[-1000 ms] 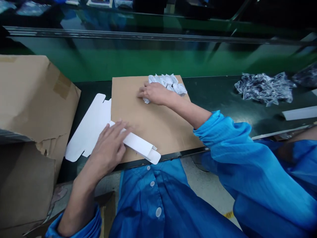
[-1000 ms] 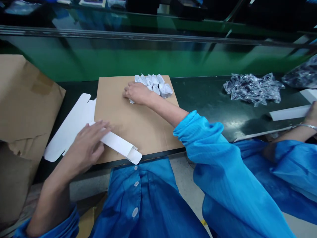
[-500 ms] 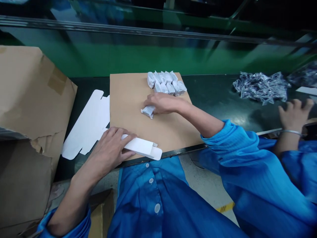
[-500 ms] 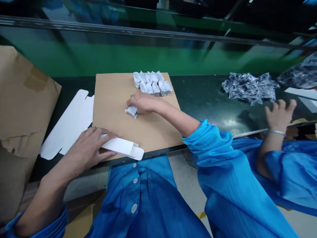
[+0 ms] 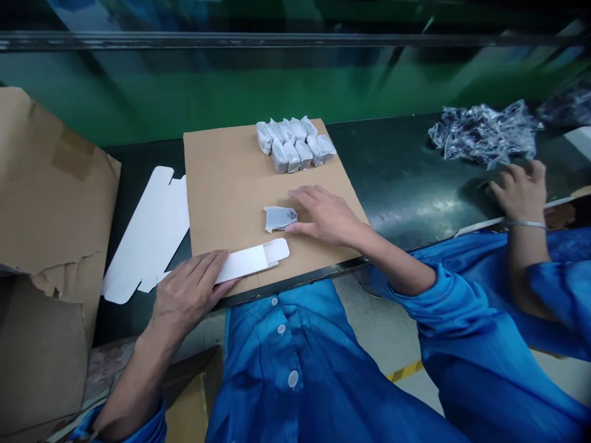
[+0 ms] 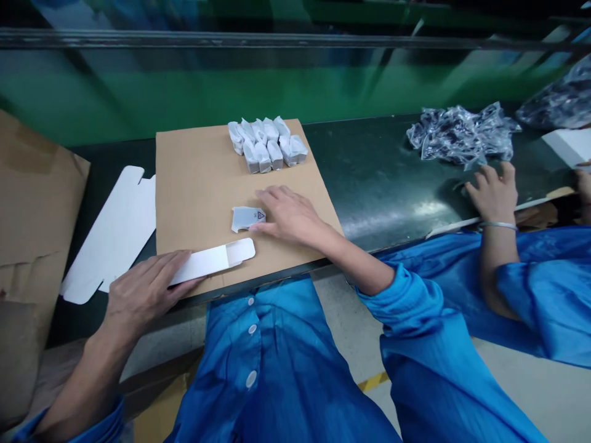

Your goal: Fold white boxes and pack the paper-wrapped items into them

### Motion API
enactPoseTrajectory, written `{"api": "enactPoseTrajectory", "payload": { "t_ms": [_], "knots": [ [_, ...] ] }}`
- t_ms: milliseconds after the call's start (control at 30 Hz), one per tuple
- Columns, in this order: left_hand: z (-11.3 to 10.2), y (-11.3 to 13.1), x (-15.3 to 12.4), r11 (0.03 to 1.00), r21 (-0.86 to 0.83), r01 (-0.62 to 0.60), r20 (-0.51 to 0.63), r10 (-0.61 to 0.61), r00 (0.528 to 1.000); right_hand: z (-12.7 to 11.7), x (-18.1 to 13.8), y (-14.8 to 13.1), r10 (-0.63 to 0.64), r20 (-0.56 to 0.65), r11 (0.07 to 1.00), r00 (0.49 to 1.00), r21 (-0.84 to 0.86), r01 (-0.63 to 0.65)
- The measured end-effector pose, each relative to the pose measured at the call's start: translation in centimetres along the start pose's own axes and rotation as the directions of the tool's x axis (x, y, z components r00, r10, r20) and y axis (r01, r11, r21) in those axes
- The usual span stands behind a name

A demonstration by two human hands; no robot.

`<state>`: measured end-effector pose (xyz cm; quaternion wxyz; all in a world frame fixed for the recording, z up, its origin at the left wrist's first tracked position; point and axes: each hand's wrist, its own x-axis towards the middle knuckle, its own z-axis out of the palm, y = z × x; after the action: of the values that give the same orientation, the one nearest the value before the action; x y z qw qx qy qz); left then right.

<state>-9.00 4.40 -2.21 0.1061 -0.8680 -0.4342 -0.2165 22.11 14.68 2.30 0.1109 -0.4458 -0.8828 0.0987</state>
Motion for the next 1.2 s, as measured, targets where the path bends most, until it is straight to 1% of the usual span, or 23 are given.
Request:
{"api": "enactPoseTrajectory", "payload": {
  "t_ms": [67,100,133,167,233,300,333,367,400,467,533,633,667,733,767,800,867,933,1000,1067,1100,1133,1200],
  "knots": [
    [-0.3,0.1,-0.1,0.999,0.028,0.024,-0.037,-0.023,0.999,0.7,1.3,-0.3,-0.054,0.054,0.999,0.997,0.004,0.054],
    [-0.5,0.1,-0.1,0.998,0.052,0.034,-0.06,-0.031,0.998,1.0,1.7,-0.5,-0.065,0.042,0.998,0.997,0.001,0.065],
    [-0.8,0.2,-0.2,0.996,0.081,0.042,-0.083,-0.035,0.996,1.3,1.8,-0.8,-0.05,-0.008,0.999,0.999,-0.001,0.05],
    [-1.0,0.2,-0.3,0.992,0.112,0.05,-0.105,-0.038,0.994,1.5,1.6,-1.1,-0.015,-0.091,1.0,0.996,0.001,0.015],
    [-1.4,0.4,-0.4,0.985,0.158,0.068,-0.137,-0.047,0.989,1.4,0.6,-2.0,0.048,-0.291,0.999,0.956,0.013,-0.047],
    [-1.6,0.6,-0.3,0.983,0.165,0.079,-0.16,-0.053,0.986,0.9,-1.0,-3.3,0.009,-0.438,0.999,0.899,-0.025,-0.022],
    [-1.6,0.7,-0.2,0.984,0.156,0.086,-0.173,-0.059,0.983,0.6,-1.8,-3.9,-0.057,-0.46,0.997,0.886,-0.074,0.026],
    [-1.7,0.9,0.0,0.985,0.147,0.094,-0.186,-0.066,0.98,0.2,-2.4,-4.5,-0.138,-0.44,0.988,0.887,-0.128,0.089],
    [-1.7,1.1,0.2,0.986,0.136,0.098,-0.195,-0.071,0.978,-0.1,-3.0,-4.9,-0.212,-0.387,0.973,0.897,-0.171,0.156],
    [-1.7,1.5,0.6,0.989,0.112,0.097,-0.207,-0.073,0.976,-0.8,-3.6,-5.2,-0.31,-0.235,0.945,0.921,-0.181,0.271],
    [-1.8,2.0,1.0,0.994,0.087,0.071,-0.199,-0.052,0.979,-1.5,-3.6,-4.9,-0.35,-0.082,0.934,0.933,-0.103,0.342],
    [-2.1,2.7,1.5,0.997,0.072,-0.018,-0.165,0.03,0.986,-2.6,-2.9,-4.3,-0.379,0.111,0.925,0.919,0.059,0.375],
    [-2.1,2.8,1.6,0.997,0.072,-0.041,-0.158,0.052,0.986,-2.9,-2.7,-4.3,-0.367,0.145,0.927,0.919,0.135,0.35],
    [-2.2,3.1,1.7,0.996,0.068,-0.056,-0.168,0.067,0.983,-3.3,-2.3,-4.5,-0.272,0.182,0.917,0.945,0.346,0.197],
    [-2.2,3.2,1.7,0.997,0.062,-0.048,-0.182,0.058,0.982,-3.4,-2.1,-4.8,-0.196,0.206,0.877,0.959,0.473,0.078],
    [-2.2,3.2,1.6,0.998,0.056,-0.038,-0.194,0.049,0.98,-3.5,-2.0,-5.0,-0.117,0.24,0.808,0.964,0.587,-0.048],
    [-2.0,3.3,1.5,0.998,0.063,-0.019,-0.211,0.032,0.977,-3.4,-1.8,-5.6,0.021,0.299,0.647,0.954,0.723,-0.241],
    [-1.9,3.4,1.4,0.995,0.097,0.023,-0.22,-0.001,0.976,-3.2,-1.9,-5.9,0.072,0.333,0.542,0.94,0.778,-0.317],
    [-1.7,3.6,1.5,0.989,0.135,0.066,-0.221,-0.035,0.975,-3.1,-2.2,-5.9,0.054,0.403,0.457,0.914,0.803,-0.382],
    [-1.5,4.0,1.9,0.982,0.163,0.095,-0.207,-0.06,0.976,-2.9,-2.5,-5.7,0.026,0.489,0.367,0.872,0.807,-0.463],
    [-1.4,4.4,2.2,0.979,0.176,0.108,-0.2,-0.071,0.977,-2.7,-2.6,-5.6,0.038,0.507,0.333,0.861,0.806,-0.489],
    [-1.2,4.8,2.7,0.975,0.187,0.123,-0.19,-0.087,0.978,-2.4,-2.7,-5.5,0.067,0.499,0.313,0.864,0.811,-0.493],
    [-0.5,6.0,3.9,0.968,0.191,0.163,-0.173,-0.13,0.976,-1.7,-2.7,-5.4,0.139,0.446,0.322,0.884,0.824,-0.466]
  ]
}}
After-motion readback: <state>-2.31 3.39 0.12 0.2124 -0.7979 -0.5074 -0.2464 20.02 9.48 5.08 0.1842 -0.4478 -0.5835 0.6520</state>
